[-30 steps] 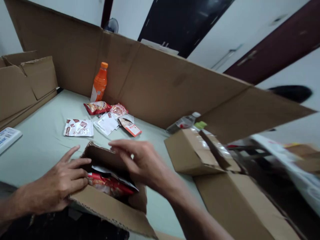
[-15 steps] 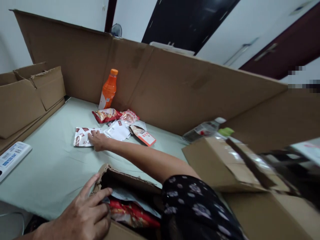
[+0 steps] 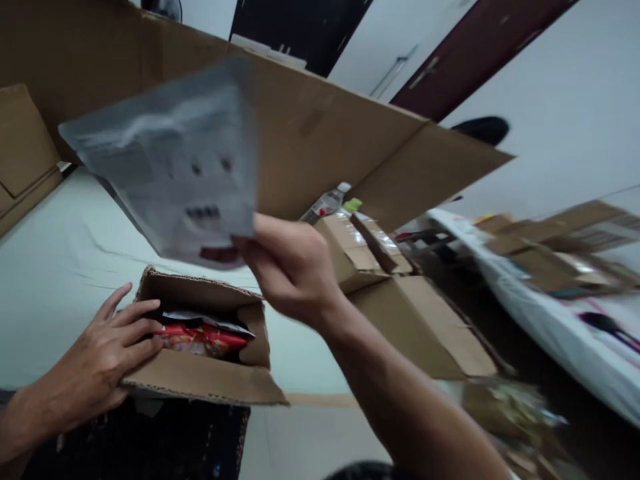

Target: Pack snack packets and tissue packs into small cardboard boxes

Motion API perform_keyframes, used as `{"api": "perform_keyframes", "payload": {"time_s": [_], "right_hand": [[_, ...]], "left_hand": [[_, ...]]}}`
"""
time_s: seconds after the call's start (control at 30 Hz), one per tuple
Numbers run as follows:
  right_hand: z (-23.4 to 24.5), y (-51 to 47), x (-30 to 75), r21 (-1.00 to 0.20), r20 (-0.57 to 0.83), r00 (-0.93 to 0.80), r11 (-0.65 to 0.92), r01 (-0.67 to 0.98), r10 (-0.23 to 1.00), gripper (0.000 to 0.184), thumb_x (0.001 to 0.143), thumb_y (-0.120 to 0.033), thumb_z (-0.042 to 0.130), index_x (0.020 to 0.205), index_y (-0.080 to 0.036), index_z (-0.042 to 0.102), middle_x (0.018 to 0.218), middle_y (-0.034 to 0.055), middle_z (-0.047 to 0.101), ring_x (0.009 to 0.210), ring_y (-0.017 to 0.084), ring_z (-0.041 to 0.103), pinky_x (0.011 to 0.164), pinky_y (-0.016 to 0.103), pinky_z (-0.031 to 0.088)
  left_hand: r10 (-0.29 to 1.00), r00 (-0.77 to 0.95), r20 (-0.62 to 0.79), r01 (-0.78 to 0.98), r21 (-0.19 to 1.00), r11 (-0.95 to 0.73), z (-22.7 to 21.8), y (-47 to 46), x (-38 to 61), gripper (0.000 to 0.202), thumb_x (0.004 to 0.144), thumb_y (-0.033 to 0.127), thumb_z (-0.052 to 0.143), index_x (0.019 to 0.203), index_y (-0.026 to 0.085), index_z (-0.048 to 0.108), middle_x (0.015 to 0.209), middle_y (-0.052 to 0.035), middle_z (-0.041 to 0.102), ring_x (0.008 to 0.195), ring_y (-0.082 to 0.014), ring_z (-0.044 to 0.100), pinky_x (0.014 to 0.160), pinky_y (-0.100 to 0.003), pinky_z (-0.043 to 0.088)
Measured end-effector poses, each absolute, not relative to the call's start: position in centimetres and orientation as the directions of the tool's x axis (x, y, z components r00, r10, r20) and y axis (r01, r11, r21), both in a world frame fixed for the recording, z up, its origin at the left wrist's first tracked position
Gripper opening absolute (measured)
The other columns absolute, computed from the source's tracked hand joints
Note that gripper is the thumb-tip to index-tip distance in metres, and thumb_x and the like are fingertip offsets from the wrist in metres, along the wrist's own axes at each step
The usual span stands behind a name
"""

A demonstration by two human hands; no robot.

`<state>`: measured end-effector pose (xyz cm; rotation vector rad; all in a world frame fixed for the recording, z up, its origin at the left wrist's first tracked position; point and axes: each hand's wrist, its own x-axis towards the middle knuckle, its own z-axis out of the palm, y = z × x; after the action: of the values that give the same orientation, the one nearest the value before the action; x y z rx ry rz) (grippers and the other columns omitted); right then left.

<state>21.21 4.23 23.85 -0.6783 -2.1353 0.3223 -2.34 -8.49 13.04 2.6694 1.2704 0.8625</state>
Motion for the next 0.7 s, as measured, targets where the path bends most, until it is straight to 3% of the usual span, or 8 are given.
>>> {"api": "perform_keyframes", "payload": {"time_s": [0.07,0.13,0.23,0.37,0.47,0.57,0.63,0.7], "right_hand": [[22.8,0.6,24.7,-0.218,0.734,-0.561,0.916,0.338,0.382,0.04,0.09,-0.001,0.053,0.097,-0.032,0.076,0.082,-0.0034,0.078,0.066,0.013,0.073,0.057,0.021,0.058],[21.1,-1.3,26.8,-0.072,0.713,-0.639,0.937,0.341,0.288,0.051,0.089,0.003,0.047,0.115,-0.033,0.072,0.096,0.0004,0.081,0.076,0.015,0.077,0.062,0.023,0.06],[18.9,-1.2,27.5,-0.088,0.514,-0.776,0.922,0.377,0.367,0.051,0.088,0.002,0.048,0.126,-0.026,0.068,0.11,0.0056,0.081,0.091,0.018,0.078,0.072,0.026,0.06],[17.5,1.4,25.4,-0.114,0.004,-0.823,0.818,0.564,0.568,0.043,0.08,0.0,0.058,0.113,-0.022,0.074,0.105,0.0058,0.08,0.087,0.022,0.076,0.064,0.027,0.053],[16.7,3.0,23.4,-0.176,-0.2,-0.807,0.79,0.588,0.556,0.03,0.085,-0.004,0.061,0.104,-0.022,0.076,0.1,0.0063,0.081,0.085,0.022,0.075,0.065,0.026,0.05],[16.6,3.0,23.2,-0.273,-0.132,-0.855,0.81,0.518,0.502,0.037,0.09,-0.008,0.06,0.122,-0.021,0.072,0.112,0.009,0.08,0.096,0.022,0.075,0.076,0.028,0.055],[17.1,2.2,24.3,-0.282,0.076,-0.843,0.822,0.495,0.533,0.041,0.095,-0.009,0.054,0.133,-0.02,0.067,0.121,0.0112,0.078,0.104,0.023,0.074,0.083,0.032,0.058],[17.8,1.5,25.6,-0.263,0.314,-0.772,0.832,0.488,0.552,0.036,0.1,-0.012,0.048,0.127,-0.022,0.069,0.121,0.0107,0.077,0.108,0.023,0.073,0.089,0.037,0.059]], "left_hand": [[0.745,0.494,0.449,0.707,0.291,-0.645,13.4,-8.5,-2.4,0.035,0.066,0.006,0.065,0.098,0.02,0.068,0.102,-0.0052,0.076,0.129,-0.0345,0.06,0.127,-0.066,0.018],[0.765,0.5,0.406,0.722,0.291,-0.627,13.7,-8.6,-2.4,0.035,0.069,0.005,0.064,0.101,0.021,0.07,0.104,-0.0047,0.076,0.131,-0.0334,0.059,0.127,-0.066,0.018],[0.78,0.501,0.374,0.749,0.264,-0.608,14.3,-8.8,-2.5,0.032,0.075,0.004,0.062,0.099,0.021,0.072,0.101,-0.0055,0.076,0.129,-0.0329,0.061,0.125,-0.069,0.022],[0.777,0.515,0.362,0.766,0.213,-0.607,14.5,-8.8,-2.5,0.027,0.077,0.003,0.061,0.094,0.02,0.072,0.096,-0.0054,0.075,0.126,-0.0335,0.062,0.122,-0.073,0.025],[0.735,0.512,0.445,0.746,0.194,-0.637,14.5,-9.1,-2.6,0.029,0.08,0.003,0.059,0.1,0.021,0.07,0.104,-0.0061,0.074,0.131,-0.0329,0.059,0.123,-0.072,0.025],[0.68,0.467,0.565,0.733,0.183,-0.655,14.6,-9.8,-3.0,0.034,0.086,0.004,0.06,0.115,0.022,0.066,0.134,-0.0109,0.065,0.144,-0.0339,0.047,0.124,-0.07,0.026],[0.671,0.412,0.617,0.742,0.201,-0.64,14.7,-10.3,-3.5,0.043,0.088,0.004,0.064,0.126,0.023,0.062,0.151,-0.0138,0.051,0.149,-0.0352,0.042,0.124,-0.068,0.03],[0.691,0.353,0.631,0.758,0.24,-0.607,14.3,-10.6,-3.9,0.05,0.09,0.005,0.065,0.136,0.022,0.056,0.158,-0.0162,0.043,0.149,-0.0356,0.041,0.123,-0.065,0.034]]}}
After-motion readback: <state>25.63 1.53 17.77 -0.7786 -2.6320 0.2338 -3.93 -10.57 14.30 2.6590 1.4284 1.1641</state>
